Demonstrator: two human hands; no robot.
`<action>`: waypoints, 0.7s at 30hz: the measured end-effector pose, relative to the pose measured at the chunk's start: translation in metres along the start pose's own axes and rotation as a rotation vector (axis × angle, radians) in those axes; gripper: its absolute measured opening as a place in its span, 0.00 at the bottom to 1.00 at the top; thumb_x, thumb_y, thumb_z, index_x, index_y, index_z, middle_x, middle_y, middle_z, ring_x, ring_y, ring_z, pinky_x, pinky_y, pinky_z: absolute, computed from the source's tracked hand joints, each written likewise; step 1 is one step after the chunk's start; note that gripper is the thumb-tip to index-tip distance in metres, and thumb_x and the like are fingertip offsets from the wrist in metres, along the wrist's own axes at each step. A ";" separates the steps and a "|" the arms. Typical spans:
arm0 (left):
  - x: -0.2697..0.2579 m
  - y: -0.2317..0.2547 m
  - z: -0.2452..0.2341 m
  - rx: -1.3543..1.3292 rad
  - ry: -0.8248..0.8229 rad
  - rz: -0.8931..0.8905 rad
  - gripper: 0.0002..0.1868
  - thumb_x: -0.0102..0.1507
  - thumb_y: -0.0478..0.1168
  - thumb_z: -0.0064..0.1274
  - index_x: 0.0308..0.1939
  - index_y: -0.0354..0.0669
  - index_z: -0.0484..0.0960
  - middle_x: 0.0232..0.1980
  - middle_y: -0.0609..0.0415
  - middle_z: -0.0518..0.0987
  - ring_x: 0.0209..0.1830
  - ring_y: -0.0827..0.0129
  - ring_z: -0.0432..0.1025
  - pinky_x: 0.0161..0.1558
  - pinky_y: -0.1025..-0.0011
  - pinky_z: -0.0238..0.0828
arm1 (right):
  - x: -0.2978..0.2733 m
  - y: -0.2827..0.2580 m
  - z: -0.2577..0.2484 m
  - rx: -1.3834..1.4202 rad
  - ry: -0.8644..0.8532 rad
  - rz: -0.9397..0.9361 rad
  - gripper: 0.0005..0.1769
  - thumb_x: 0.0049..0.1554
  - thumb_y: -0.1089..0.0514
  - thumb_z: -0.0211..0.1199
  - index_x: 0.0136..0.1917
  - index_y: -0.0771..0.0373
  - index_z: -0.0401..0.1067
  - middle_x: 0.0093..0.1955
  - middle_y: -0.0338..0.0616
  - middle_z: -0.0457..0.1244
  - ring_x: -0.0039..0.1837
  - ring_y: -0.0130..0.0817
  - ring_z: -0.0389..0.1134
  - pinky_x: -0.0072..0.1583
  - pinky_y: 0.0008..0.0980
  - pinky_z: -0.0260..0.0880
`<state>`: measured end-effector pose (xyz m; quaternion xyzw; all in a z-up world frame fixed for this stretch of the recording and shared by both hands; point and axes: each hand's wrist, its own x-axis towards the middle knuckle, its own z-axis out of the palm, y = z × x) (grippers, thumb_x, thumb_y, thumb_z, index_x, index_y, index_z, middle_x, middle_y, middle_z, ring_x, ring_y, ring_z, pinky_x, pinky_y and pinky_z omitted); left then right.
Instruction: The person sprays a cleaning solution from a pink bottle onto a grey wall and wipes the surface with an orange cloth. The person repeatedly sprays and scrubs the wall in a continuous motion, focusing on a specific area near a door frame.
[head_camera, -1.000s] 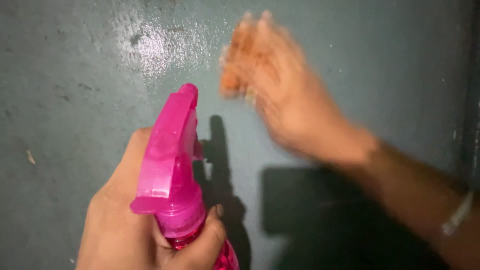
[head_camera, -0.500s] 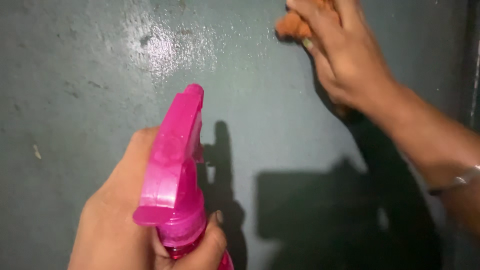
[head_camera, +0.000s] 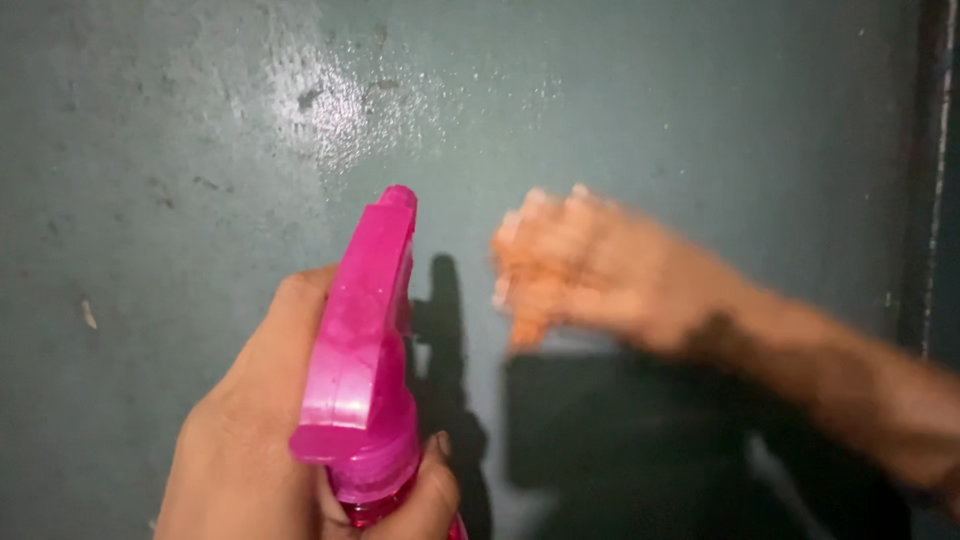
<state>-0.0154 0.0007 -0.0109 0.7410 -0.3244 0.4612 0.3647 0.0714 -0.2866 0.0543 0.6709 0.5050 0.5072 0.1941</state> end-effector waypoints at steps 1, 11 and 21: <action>-0.002 -0.001 0.000 0.001 -0.004 -0.012 0.41 0.47 0.42 0.64 0.66 0.50 0.72 0.43 0.59 0.81 0.39 0.74 0.79 0.43 0.74 0.75 | 0.002 0.012 -0.008 -0.021 0.059 0.076 0.22 0.60 0.58 0.61 0.68 0.51 0.70 0.77 0.47 0.57 0.80 0.52 0.55 0.79 0.61 0.52; -0.002 -0.009 0.002 -0.033 -0.028 -0.072 0.43 0.47 0.42 0.63 0.68 0.52 0.72 0.43 0.60 0.81 0.40 0.75 0.80 0.45 0.74 0.75 | 0.063 0.024 0.001 -0.128 0.348 0.271 0.25 0.64 0.68 0.60 0.73 0.58 0.67 0.73 0.57 0.58 0.75 0.56 0.62 0.79 0.55 0.56; 0.006 -0.013 0.017 -0.008 -0.036 -0.079 0.45 0.47 0.42 0.65 0.71 0.54 0.72 0.43 0.58 0.81 0.42 0.72 0.80 0.47 0.71 0.75 | 0.020 0.002 -0.001 -0.086 0.145 0.052 0.24 0.60 0.58 0.64 0.70 0.47 0.70 0.77 0.51 0.58 0.80 0.51 0.56 0.79 0.57 0.55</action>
